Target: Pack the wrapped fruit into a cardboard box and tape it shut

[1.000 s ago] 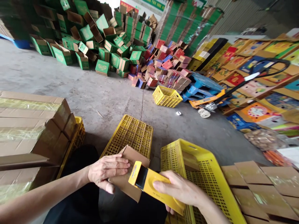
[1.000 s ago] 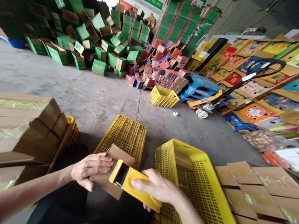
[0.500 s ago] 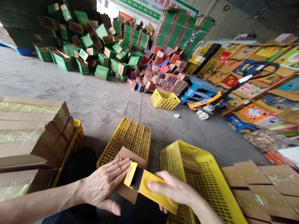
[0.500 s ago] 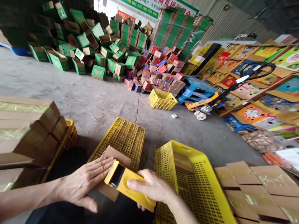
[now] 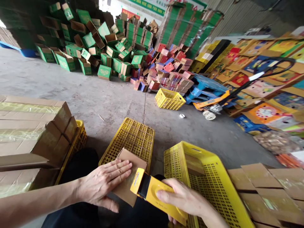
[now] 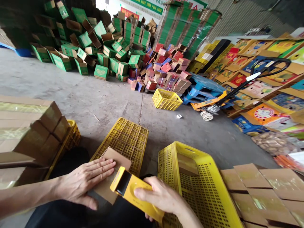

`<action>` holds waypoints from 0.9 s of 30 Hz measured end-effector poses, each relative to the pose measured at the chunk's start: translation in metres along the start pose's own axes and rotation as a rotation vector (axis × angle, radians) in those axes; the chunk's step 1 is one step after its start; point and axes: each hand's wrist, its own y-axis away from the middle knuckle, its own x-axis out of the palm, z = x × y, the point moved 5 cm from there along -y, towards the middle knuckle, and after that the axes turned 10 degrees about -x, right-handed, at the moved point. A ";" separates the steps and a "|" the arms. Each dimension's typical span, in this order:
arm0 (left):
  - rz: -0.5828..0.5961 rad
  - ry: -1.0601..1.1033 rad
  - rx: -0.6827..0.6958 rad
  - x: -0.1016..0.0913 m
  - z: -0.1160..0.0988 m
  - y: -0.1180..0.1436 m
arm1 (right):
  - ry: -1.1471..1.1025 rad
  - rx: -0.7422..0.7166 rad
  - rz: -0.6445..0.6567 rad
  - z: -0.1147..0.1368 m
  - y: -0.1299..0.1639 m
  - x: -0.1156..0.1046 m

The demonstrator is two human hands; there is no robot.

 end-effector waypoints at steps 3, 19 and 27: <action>0.004 -0.013 -0.013 -0.005 -0.003 -0.006 | -0.017 -0.013 -0.025 -0.004 0.001 -0.003; 0.046 -0.173 -0.148 0.017 -0.033 -0.025 | -0.109 -0.100 -0.030 -0.015 -0.007 -0.002; 0.116 -0.124 -0.130 0.016 -0.026 -0.027 | -0.132 -0.099 -0.017 -0.043 -0.003 -0.011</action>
